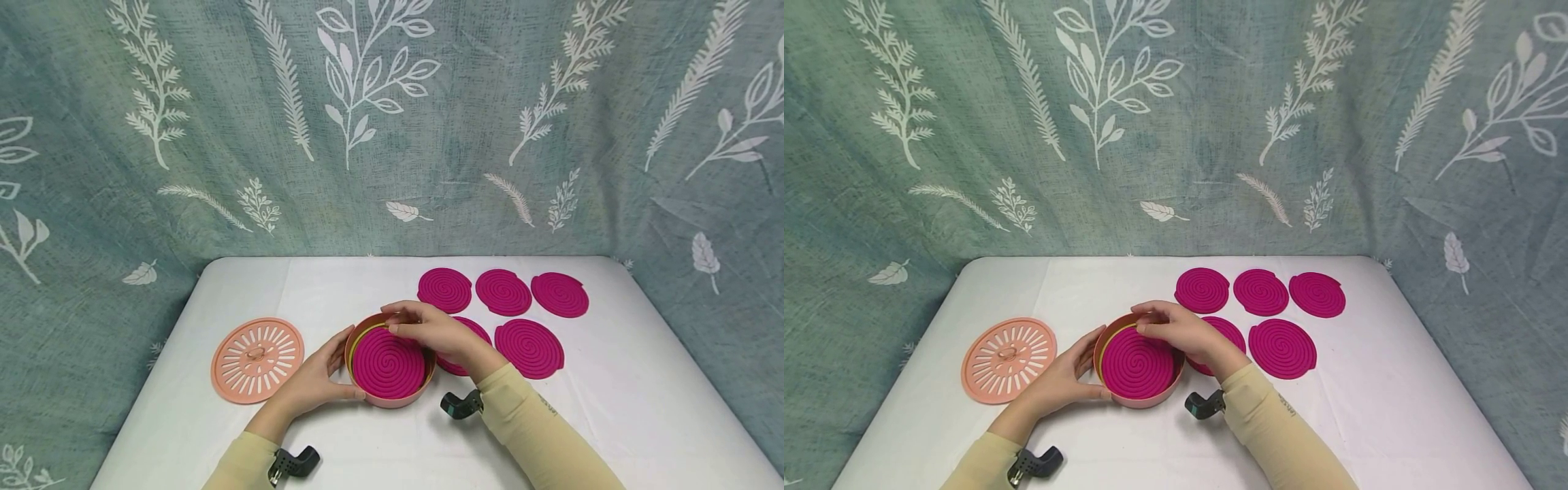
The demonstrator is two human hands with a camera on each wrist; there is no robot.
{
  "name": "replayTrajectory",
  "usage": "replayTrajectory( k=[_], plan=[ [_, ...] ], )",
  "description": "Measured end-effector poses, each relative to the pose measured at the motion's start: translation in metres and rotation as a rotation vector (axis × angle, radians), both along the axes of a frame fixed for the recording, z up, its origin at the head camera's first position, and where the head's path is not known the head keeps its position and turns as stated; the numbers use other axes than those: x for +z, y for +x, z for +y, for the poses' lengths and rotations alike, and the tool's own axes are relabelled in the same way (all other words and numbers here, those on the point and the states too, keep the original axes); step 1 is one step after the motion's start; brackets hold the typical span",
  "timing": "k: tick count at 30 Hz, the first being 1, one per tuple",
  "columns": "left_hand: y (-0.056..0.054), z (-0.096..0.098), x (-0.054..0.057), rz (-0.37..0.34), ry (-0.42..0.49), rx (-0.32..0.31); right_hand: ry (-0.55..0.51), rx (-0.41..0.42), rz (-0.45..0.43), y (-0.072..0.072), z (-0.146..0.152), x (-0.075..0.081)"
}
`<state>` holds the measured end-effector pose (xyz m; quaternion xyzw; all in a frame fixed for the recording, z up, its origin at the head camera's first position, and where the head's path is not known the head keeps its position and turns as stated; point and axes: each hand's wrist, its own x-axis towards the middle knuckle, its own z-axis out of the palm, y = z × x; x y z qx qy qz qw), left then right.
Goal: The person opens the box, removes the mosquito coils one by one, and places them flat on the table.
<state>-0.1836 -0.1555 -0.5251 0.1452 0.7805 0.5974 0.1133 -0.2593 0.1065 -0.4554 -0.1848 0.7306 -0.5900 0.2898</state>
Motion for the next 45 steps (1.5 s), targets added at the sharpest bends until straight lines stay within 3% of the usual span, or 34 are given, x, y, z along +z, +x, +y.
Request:
replayTrajectory(
  k=[6,14,19,23,31,45],
  plan=[
    [0.000,0.000,-0.001,0.003,0.001,-0.001,-0.004,0.067,-0.035,-0.002,0.004,0.001],
    [-0.001,0.000,-0.002,0.003,0.007,-0.013,0.189,0.172,0.159,-0.003,0.009,0.005],
    [-0.001,0.001,-0.001,-0.001,0.014,-0.016,0.227,0.209,0.201,-0.005,0.011,0.006],
    [-0.001,0.000,-0.001,0.000,0.012,-0.015,0.203,0.201,0.158,-0.005,0.012,0.005],
    [0.000,0.000,0.000,0.002,0.017,-0.020,0.102,0.152,-0.010,-0.007,0.015,0.001],
    [-0.002,0.000,0.000,0.001,0.007,-0.022,-0.026,0.056,-0.049,-0.003,0.019,0.003]
  ],
)
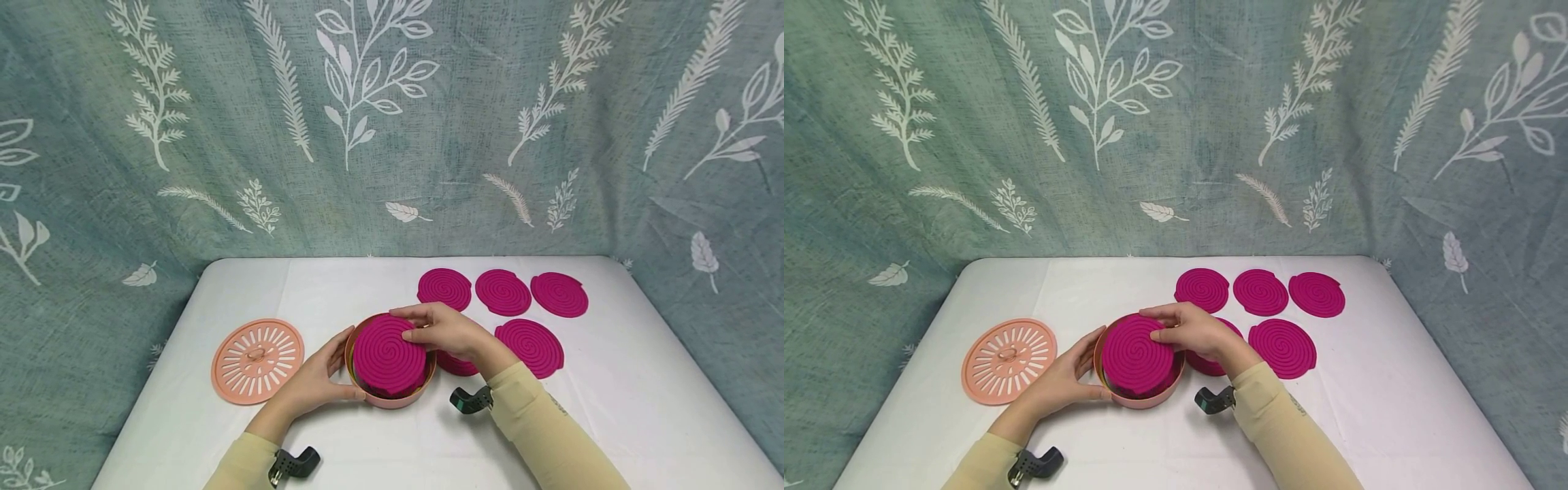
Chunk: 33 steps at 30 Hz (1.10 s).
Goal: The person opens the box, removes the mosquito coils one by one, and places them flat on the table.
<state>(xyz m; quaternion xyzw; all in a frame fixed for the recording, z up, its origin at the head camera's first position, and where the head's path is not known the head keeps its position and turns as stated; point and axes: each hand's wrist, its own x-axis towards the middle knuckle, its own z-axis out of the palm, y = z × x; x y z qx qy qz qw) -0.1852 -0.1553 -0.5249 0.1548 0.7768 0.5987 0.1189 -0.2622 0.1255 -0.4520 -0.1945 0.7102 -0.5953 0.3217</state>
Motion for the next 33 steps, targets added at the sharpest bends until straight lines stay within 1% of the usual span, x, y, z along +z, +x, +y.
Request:
replayTrajectory(
  k=[3,10,17,19,25,33],
  plan=[
    [0.000,0.000,0.000,0.003,0.002,0.000,-0.018,-0.025,0.008,0.001,0.003,0.001],
    [0.000,-0.001,-0.001,-0.001,0.019,0.003,-0.079,-0.090,-0.030,0.003,0.011,-0.001],
    [0.000,-0.001,-0.002,0.012,0.031,-0.003,-0.097,-0.157,-0.001,0.006,0.023,-0.002],
    [0.001,-0.001,-0.002,0.013,0.025,0.002,-0.108,-0.175,-0.007,0.006,0.026,-0.002],
    [0.001,-0.001,-0.003,0.009,0.008,0.014,-0.147,-0.198,-0.030,0.007,0.037,-0.004],
    [0.001,-0.001,-0.003,0.016,0.016,0.005,-0.183,-0.253,-0.050,0.011,0.053,-0.005]
  ],
)
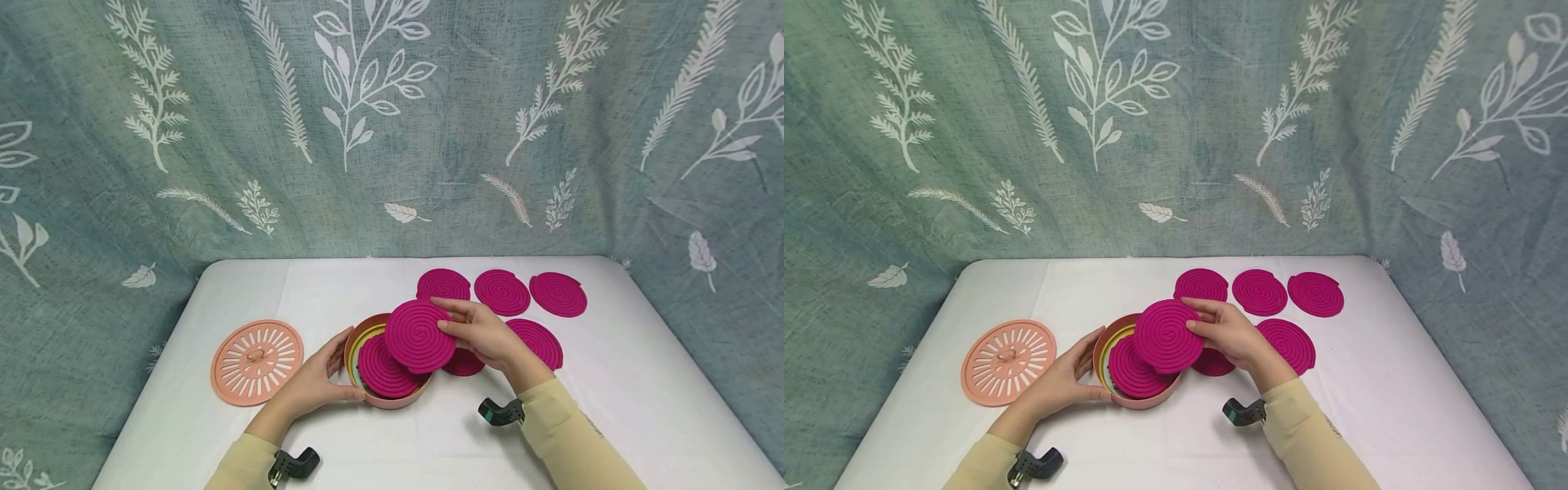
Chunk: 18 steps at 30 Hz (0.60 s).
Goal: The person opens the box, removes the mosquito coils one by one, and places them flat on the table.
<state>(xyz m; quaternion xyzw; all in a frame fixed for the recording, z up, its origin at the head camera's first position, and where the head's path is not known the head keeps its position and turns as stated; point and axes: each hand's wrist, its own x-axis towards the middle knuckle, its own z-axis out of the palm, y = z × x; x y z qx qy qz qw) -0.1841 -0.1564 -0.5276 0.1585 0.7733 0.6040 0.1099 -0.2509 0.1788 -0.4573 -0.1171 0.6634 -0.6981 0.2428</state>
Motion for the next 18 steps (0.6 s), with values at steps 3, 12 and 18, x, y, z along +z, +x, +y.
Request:
replayTrajectory(
  k=[3,12,18],
  plan=[
    [0.000,0.000,0.000,-0.001,-0.002,-0.001,0.000,-0.020,0.005,0.002,0.006,0.001],
    [0.001,0.001,0.002,-0.001,-0.004,-0.002,0.006,-0.073,-0.006,0.007,0.026,0.000],
    [0.001,0.001,0.001,-0.003,-0.006,-0.001,0.011,-0.120,0.019,0.009,0.040,-0.004]
  ],
)
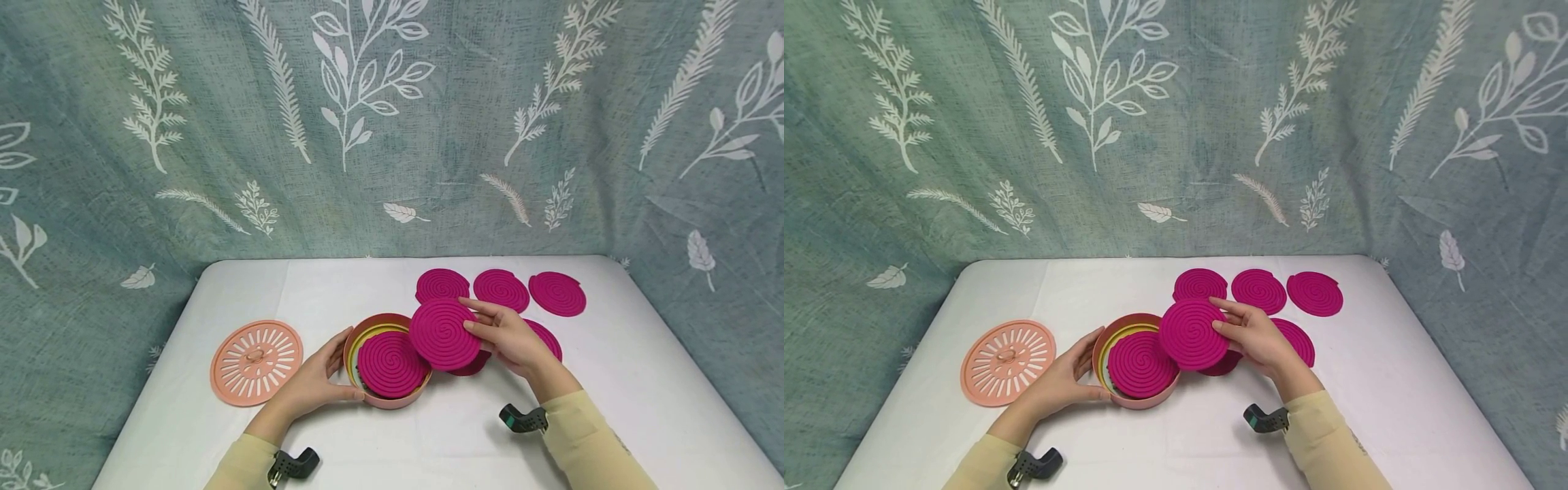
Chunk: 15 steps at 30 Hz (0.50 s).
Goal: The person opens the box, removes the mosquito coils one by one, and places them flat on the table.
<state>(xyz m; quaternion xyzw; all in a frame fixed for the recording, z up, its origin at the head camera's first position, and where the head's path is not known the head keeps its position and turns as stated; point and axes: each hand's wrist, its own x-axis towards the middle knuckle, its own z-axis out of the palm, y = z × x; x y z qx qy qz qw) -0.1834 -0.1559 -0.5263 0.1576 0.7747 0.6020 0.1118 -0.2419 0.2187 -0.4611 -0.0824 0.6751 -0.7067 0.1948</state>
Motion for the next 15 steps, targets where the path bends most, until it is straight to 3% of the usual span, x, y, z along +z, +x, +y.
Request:
replayTrajectory(
  k=[15],
  plan=[
    [0.000,0.001,0.000,-0.014,0.003,0.014,-0.011,-0.101,-0.006,0.008,0.038,-0.008]
  ],
)
